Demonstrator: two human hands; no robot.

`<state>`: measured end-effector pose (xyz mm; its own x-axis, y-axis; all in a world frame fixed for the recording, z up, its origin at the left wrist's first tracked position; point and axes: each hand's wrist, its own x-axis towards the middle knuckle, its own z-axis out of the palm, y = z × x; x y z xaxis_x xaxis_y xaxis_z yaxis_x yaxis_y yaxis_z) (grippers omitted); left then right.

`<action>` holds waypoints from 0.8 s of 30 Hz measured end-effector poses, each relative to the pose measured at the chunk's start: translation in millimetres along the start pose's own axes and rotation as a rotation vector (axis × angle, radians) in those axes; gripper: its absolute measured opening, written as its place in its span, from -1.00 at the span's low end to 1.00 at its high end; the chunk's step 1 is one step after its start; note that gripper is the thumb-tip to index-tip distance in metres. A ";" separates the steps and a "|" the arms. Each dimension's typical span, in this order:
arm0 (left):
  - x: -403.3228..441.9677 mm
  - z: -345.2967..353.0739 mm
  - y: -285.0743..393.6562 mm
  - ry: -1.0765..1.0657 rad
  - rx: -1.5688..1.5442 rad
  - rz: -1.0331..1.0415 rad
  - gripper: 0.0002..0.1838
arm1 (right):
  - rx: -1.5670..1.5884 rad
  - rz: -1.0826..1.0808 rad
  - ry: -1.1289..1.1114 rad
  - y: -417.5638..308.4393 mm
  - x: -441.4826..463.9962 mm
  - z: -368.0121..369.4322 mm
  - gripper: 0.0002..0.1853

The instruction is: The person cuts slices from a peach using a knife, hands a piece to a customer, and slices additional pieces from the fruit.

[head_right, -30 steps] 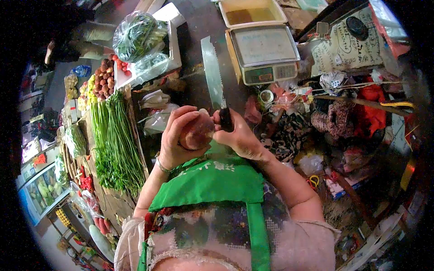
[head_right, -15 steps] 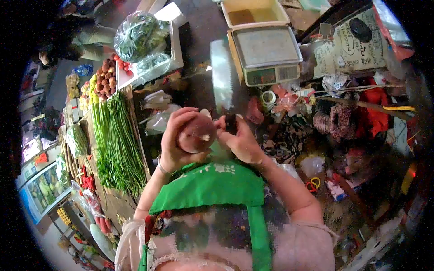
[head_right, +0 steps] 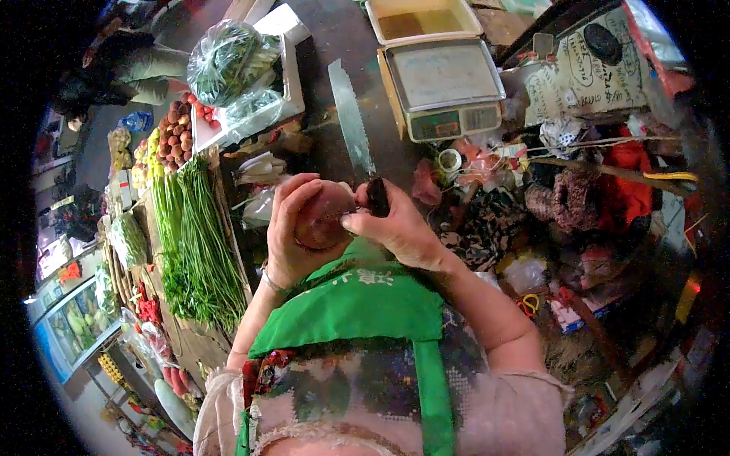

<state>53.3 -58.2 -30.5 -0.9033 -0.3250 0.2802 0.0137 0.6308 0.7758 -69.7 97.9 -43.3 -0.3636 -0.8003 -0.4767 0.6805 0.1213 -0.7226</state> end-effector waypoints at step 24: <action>-4.9 -16.8 16.5 0.273 -0.838 -0.650 0.10 | 0.338 0.010 -0.194 -26.2 -7.1 -5.2 -0.67</action>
<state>65.2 -58.0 -9.6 -0.7196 -0.6324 -0.2867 -0.0506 -0.3640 0.9300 -88.2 103.4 -23.6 -0.2512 -0.9002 -0.3557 0.8663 -0.0452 -0.4975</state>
